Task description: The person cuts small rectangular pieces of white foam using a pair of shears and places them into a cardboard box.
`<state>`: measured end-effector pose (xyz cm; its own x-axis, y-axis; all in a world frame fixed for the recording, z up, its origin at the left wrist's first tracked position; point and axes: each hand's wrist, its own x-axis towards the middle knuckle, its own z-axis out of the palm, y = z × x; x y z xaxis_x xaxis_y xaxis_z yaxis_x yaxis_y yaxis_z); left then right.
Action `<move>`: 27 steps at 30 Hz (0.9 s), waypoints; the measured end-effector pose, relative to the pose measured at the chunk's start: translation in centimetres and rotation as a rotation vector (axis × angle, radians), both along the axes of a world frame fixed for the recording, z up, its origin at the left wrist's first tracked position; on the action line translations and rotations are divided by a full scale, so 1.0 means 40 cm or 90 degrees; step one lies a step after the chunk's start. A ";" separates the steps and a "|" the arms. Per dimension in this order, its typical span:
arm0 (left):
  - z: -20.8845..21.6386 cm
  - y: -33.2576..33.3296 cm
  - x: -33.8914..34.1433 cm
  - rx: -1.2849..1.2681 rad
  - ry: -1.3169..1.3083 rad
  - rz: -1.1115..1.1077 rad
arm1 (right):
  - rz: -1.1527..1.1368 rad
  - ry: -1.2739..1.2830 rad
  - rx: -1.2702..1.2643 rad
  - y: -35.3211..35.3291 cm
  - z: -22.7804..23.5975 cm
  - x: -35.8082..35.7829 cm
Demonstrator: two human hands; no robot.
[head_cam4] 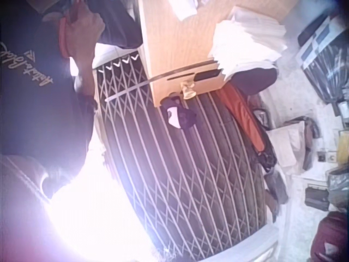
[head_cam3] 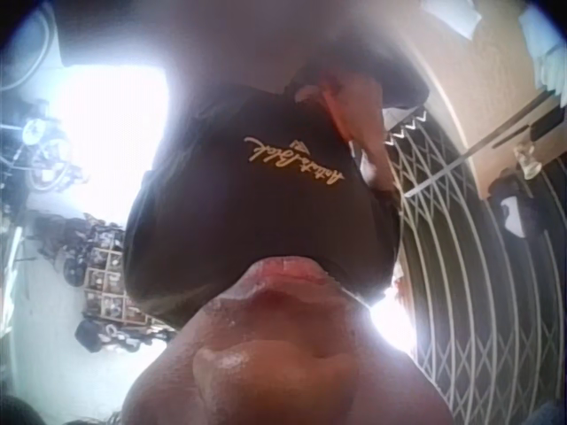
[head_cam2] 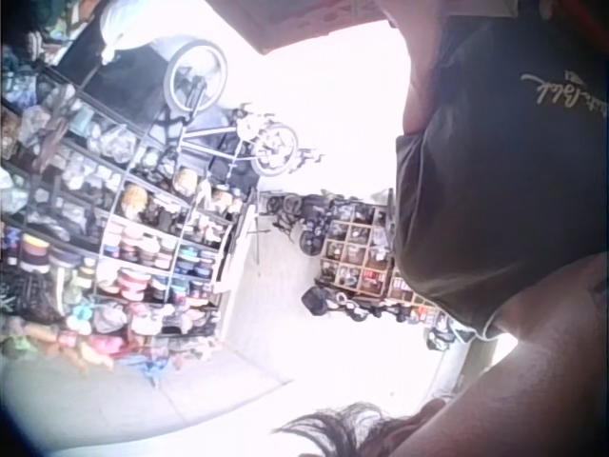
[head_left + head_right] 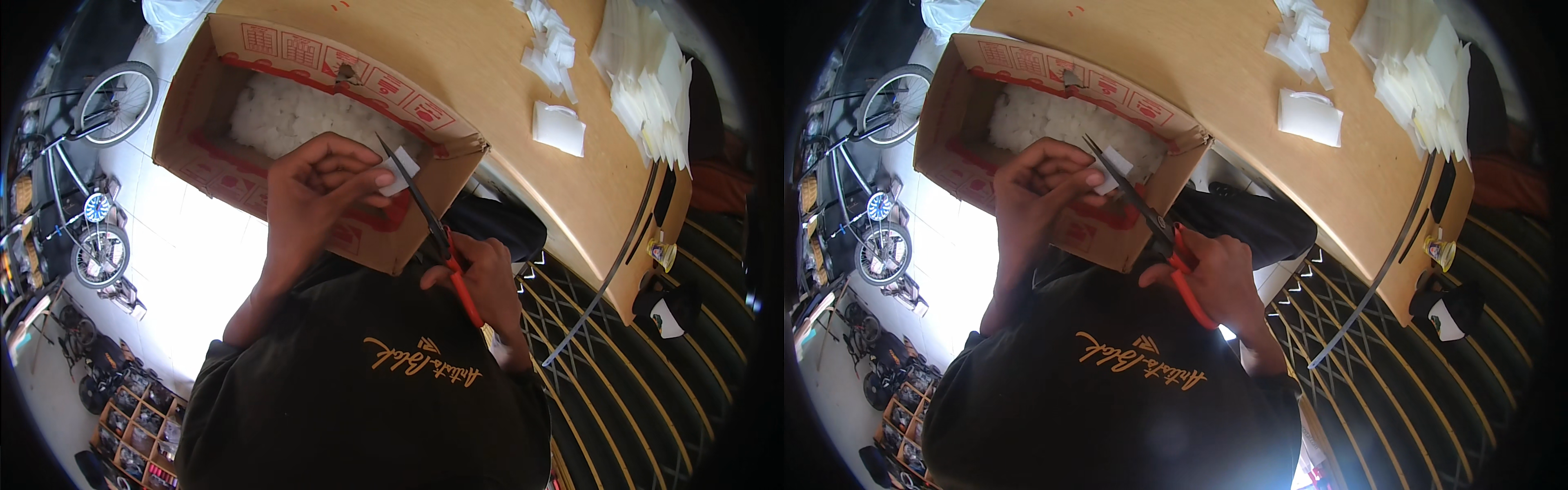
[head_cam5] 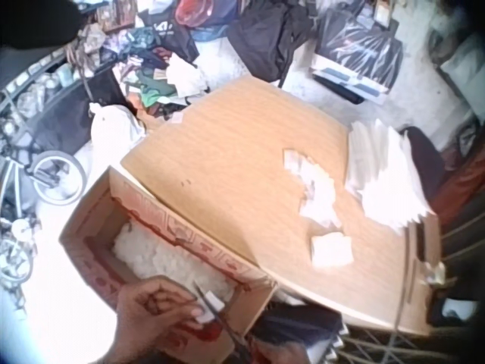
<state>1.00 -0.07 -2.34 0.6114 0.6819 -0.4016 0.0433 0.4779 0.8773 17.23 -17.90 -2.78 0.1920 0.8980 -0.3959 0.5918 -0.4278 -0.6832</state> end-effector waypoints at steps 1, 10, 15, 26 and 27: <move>0.004 -0.001 -0.001 -0.003 0.003 0.004 | 0.000 0.009 -0.009 0.002 0.001 0.003; 0.007 -0.013 -0.010 0.044 -0.035 0.021 | 0.032 0.092 -0.076 0.007 0.006 0.008; 0.004 -0.022 0.003 0.041 -0.056 0.042 | 0.054 0.060 -0.066 0.016 0.025 0.006; -0.001 -0.027 0.014 -0.008 -0.056 0.023 | -0.005 0.033 -0.022 0.016 0.008 -0.005; -0.002 -0.026 0.014 -0.004 -0.051 0.020 | -0.006 0.027 -0.024 0.016 0.008 -0.005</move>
